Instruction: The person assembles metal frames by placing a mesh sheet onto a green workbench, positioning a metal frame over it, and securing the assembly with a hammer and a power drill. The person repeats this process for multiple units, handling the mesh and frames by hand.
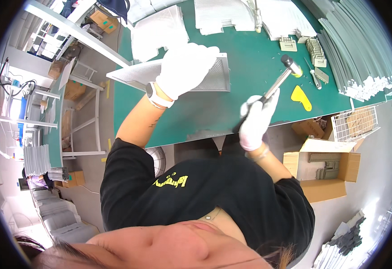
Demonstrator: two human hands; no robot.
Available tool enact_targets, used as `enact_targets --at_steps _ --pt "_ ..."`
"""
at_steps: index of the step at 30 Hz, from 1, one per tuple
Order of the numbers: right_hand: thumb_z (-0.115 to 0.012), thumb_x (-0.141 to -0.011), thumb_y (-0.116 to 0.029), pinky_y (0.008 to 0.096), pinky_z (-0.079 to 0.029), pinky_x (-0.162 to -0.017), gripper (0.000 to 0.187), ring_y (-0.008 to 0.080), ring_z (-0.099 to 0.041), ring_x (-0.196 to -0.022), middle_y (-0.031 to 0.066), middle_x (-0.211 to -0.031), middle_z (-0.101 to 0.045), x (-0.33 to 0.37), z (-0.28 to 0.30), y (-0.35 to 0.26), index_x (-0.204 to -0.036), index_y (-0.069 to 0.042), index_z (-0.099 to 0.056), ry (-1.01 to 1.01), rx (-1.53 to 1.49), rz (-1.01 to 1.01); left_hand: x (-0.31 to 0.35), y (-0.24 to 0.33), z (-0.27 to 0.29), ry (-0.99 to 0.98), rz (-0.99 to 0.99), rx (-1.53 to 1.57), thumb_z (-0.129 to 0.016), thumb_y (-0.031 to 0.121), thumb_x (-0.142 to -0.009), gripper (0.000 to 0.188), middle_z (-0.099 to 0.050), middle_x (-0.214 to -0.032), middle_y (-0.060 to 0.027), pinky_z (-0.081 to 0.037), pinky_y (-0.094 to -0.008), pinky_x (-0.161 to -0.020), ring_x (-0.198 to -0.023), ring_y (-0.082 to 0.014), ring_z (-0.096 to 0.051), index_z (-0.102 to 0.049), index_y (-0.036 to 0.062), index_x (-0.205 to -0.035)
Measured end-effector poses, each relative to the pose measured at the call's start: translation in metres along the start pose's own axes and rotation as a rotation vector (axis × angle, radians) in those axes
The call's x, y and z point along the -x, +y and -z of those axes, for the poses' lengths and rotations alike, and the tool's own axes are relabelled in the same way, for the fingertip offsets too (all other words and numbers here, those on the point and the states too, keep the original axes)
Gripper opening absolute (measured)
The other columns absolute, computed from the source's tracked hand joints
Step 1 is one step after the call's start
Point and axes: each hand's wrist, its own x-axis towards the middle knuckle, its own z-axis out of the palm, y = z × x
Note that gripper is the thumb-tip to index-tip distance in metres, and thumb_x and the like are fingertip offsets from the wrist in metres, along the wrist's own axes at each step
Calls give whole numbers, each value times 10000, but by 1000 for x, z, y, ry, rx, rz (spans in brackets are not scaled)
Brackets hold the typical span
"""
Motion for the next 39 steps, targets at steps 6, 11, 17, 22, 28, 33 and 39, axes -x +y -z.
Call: enact_targets --at_steps 6,11,17,22,28,33,39 --pt "-449 -977 10 217 -440 -584 732 79 -442 -643 49 -925 -527 5 -1 26 -1602 -75 -77 -257 56 -18 2 -6 -5 7 18 17 -633 175 -851 122 -534 -699 2 -433 -346 -612 -655 -170 -558 -658 154 -969" --pt "-484 -977 -16 224 -454 -615 715 84 -462 -665 26 -870 -521 10 -3 23 -1599 -66 -133 -273 160 -74 0 -5 -8 56 39 -44 -610 191 -845 65 -535 -681 4 -431 -331 -606 -643 -170 -570 -622 163 -903" --pt "-505 -972 22 194 -421 -613 736 67 -447 -697 8 -895 -512 -10 18 18 -1602 -67 -135 -195 196 36 1 -3 -11 10 98 -34 -648 217 -844 110 -562 -714 -1 -447 -369 -657 -702 -191 -583 -649 149 -931" --pt "-564 -957 -14 238 -487 -708 601 87 -546 -755 19 -937 -594 -63 54 -46 -1522 7 -361 -493 733 129 -2 10 -22 314 240 198 -760 336 -769 260 -585 -736 -26 -454 -410 -837 -717 -229 -581 -664 129 -893" --pt "-548 -952 -12 283 -519 -730 546 126 -577 -764 63 -1013 -656 -120 23 -165 -1485 4 -432 -640 874 493 -3 22 -31 366 378 141 -782 417 -726 331 -558 -709 -36 -444 -415 -828 -693 -246 -558 -641 131 -815" --pt "-598 -925 -51 370 -519 -734 511 223 -602 -737 129 -932 -641 -117 12 -165 -1431 -63 -530 -1170 1656 642 -4 24 -35 370 396 143 -820 450 -686 403 -565 -754 -33 -417 -416 -722 -720 -262 -536 -681 120 -871" --pt "-522 -1031 -226 210 -459 -555 553 84 -532 -609 67 -914 -645 -125 -13 -190 -1521 -25 -363 -833 780 500 5 19 -35 440 351 155 -831 414 -663 359 -516 -693 -29 -406 -400 -642 -659 -250 -505 -661 131 -805"
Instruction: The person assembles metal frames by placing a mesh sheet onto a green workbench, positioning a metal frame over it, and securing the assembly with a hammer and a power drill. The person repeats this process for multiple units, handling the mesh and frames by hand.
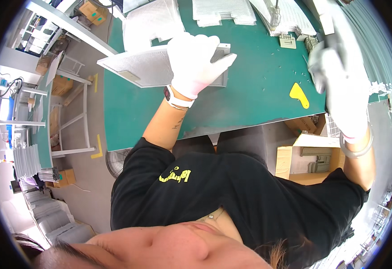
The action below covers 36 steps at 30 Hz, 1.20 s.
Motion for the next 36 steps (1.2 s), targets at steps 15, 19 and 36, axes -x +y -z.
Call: enact_targets --at_steps 15,19,36 --pt "-528 -942 -40 357 -547 -831 532 304 -711 -922 252 -1335 -598 37 -11 17 -1470 -61 -466 -296 666 75 0 6 -5 15 -10 2 -837 383 -656 328 -512 -689 -23 -399 -392 -619 -646 -244 -498 -656 142 -788" --pt "-557 -934 -20 380 -553 -847 547 297 -719 -982 211 -1230 -673 23 -3 -8 -1472 -50 -461 -419 535 -163 0 7 0 -13 19 -21 -840 379 -655 328 -532 -702 -17 -404 -398 -640 -663 -243 -510 -667 142 -802" --pt "-594 -912 -81 398 -547 -768 531 378 -679 -850 209 -1054 -699 52 -34 27 -1438 -90 -519 -235 557 -170 2 7 -2 -44 15 -47 -849 380 -654 387 -575 -739 -34 -414 -411 -691 -699 -258 -534 -697 114 -891"
